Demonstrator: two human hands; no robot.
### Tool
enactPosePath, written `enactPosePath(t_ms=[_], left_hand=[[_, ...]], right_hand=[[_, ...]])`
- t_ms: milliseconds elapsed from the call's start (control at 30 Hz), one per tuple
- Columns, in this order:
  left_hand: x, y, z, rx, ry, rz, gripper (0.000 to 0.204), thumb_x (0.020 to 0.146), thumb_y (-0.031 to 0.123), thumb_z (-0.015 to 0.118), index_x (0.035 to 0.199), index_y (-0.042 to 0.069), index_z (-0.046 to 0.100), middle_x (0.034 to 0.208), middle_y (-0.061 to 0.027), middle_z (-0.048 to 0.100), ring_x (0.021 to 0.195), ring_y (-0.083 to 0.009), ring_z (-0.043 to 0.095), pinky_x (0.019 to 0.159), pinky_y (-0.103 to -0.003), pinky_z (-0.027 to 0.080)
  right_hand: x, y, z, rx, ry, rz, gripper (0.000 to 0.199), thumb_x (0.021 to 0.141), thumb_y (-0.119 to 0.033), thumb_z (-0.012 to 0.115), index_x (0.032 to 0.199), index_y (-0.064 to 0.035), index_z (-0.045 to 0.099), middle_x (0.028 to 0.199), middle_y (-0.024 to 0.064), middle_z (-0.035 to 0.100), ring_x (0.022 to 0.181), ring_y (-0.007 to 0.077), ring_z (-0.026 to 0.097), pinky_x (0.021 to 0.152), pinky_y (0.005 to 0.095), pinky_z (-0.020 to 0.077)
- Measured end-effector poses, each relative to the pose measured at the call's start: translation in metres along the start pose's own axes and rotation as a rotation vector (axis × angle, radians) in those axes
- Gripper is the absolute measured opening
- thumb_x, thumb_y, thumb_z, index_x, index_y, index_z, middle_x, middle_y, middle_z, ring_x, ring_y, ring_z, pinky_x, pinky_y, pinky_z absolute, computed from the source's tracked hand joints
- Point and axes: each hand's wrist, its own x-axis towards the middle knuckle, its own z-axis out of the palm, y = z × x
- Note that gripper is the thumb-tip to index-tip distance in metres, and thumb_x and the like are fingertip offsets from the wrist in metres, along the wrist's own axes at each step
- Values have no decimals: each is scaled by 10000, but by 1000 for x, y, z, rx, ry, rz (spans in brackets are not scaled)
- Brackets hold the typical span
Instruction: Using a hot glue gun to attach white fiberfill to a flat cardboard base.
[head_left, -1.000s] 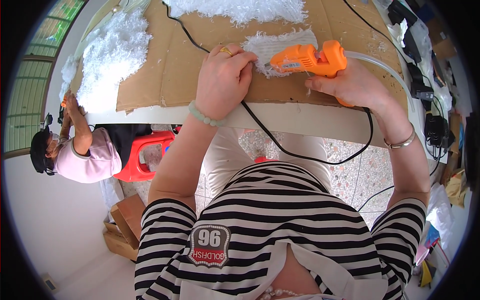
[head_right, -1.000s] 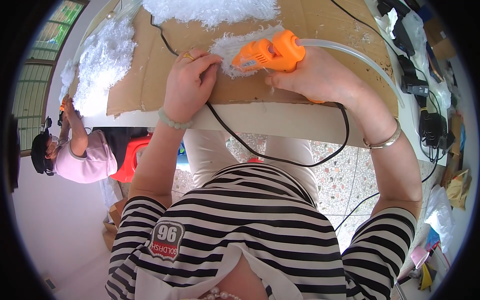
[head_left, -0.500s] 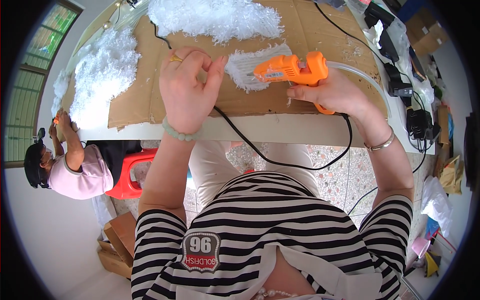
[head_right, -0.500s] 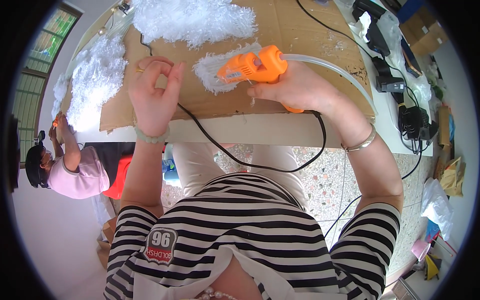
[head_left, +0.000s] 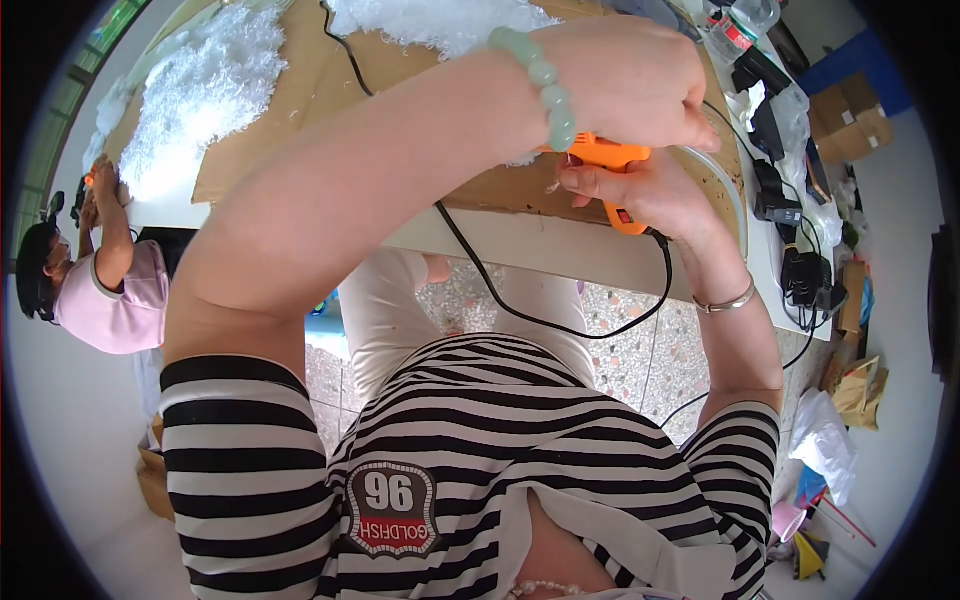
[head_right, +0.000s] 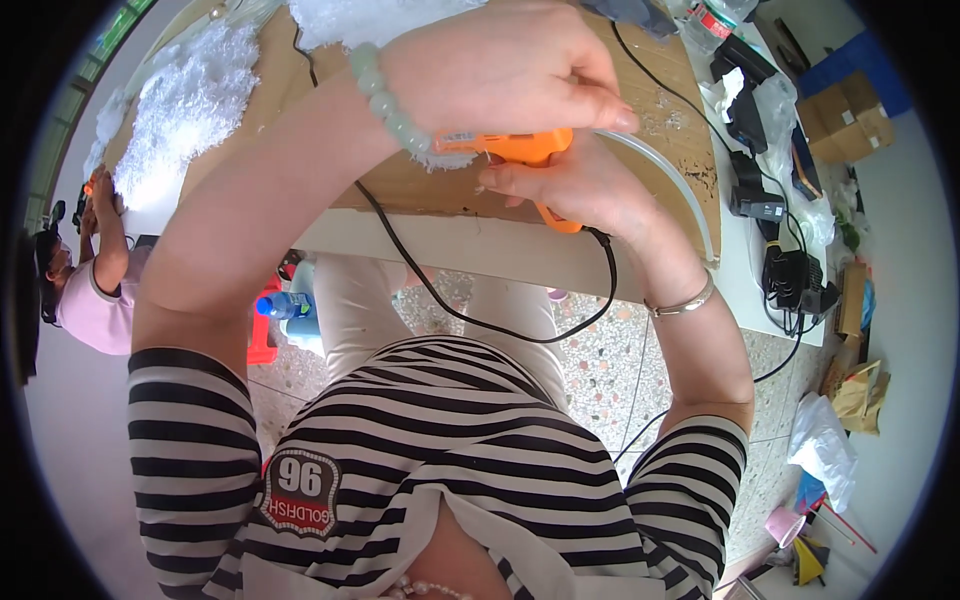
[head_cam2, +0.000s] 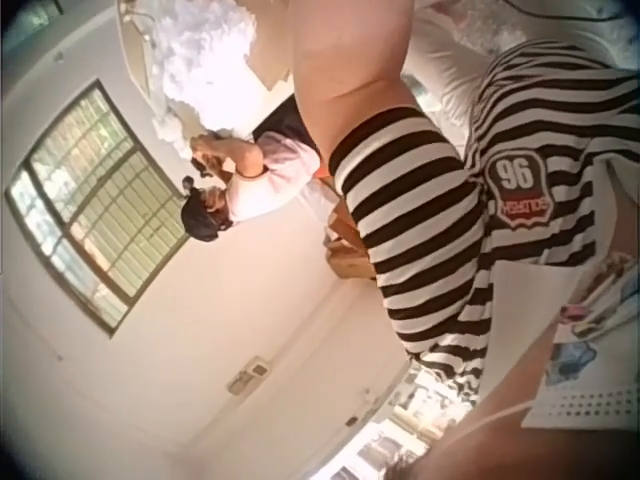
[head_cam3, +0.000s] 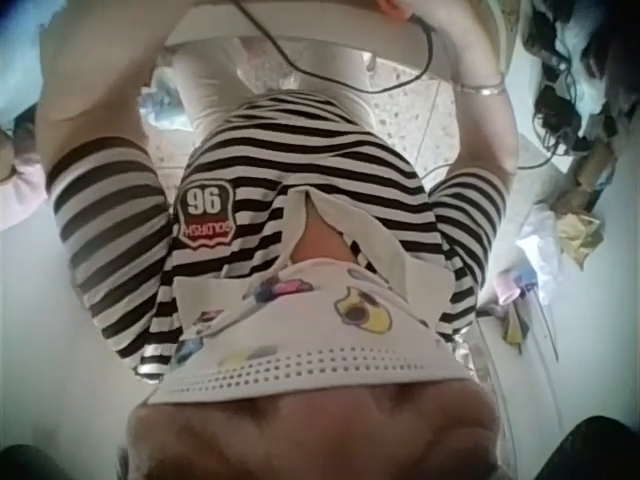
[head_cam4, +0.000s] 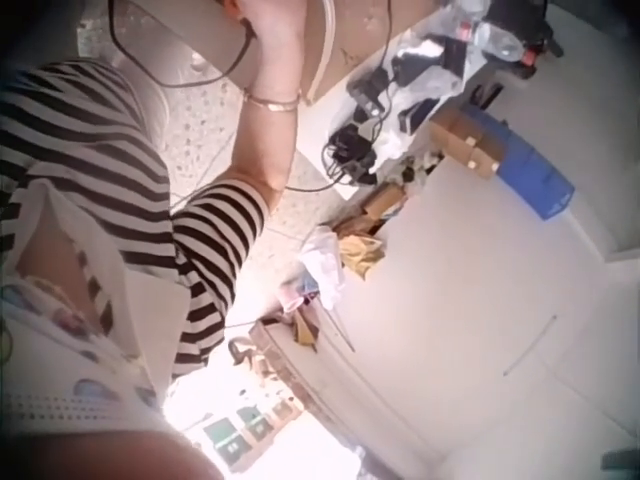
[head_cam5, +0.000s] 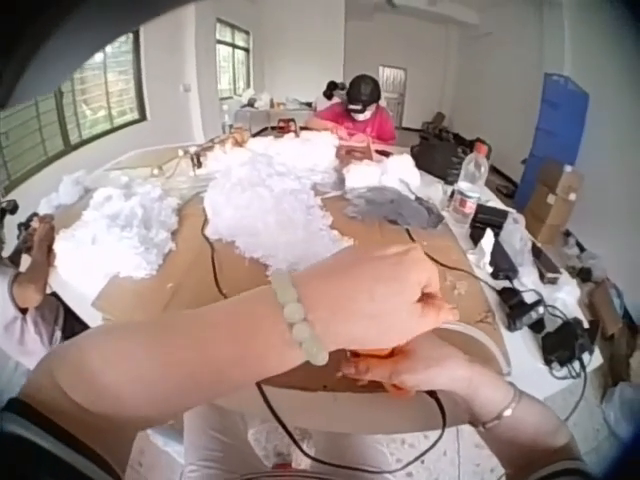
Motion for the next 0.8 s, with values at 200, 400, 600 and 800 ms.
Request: enactPosePath(t_ms=[200, 400, 600, 800], left_hand=[[15, -5, 16, 63, 152, 202, 217, 725, 261, 619, 711, 46, 647, 595, -82, 591, 570, -257, 548, 547, -413, 454], [17, 5, 14, 148, 55, 107, 218, 750, 214, 641, 875, 38, 676, 864, -122, 639, 751, -249, 620, 660, -356, 496], [22, 5, 21, 139, 120, 116, 224, 774, 213, 616, 912, 46, 671, 876, -113, 642, 762, -238, 622, 669, -356, 496], [14, 13, 15, 35, 30, 72, 222, 797, 213, 607, 915, 37, 673, 831, -103, 658, 733, -219, 616, 653, -333, 489]], right_hand=[[1, -1, 3, -68, 10, -16, 203, 807, -137, 665, 963, -24, 602, 854, 47, 636, 702, 137, 600, 636, 247, 484], [-1, -3, 4, -122, 36, 8, 208, 812, -142, 661, 976, -27, 606, 862, 39, 645, 695, 136, 598, 642, 248, 483], [-3, -2, -1, -66, 43, 2, 214, 809, -153, 663, 973, -31, 604, 886, 38, 633, 702, 136, 586, 648, 248, 482], [-2, -3, -1, -128, 40, -10, 232, 804, -172, 670, 979, -37, 600, 889, 38, 630, 700, 133, 579, 656, 251, 477]])
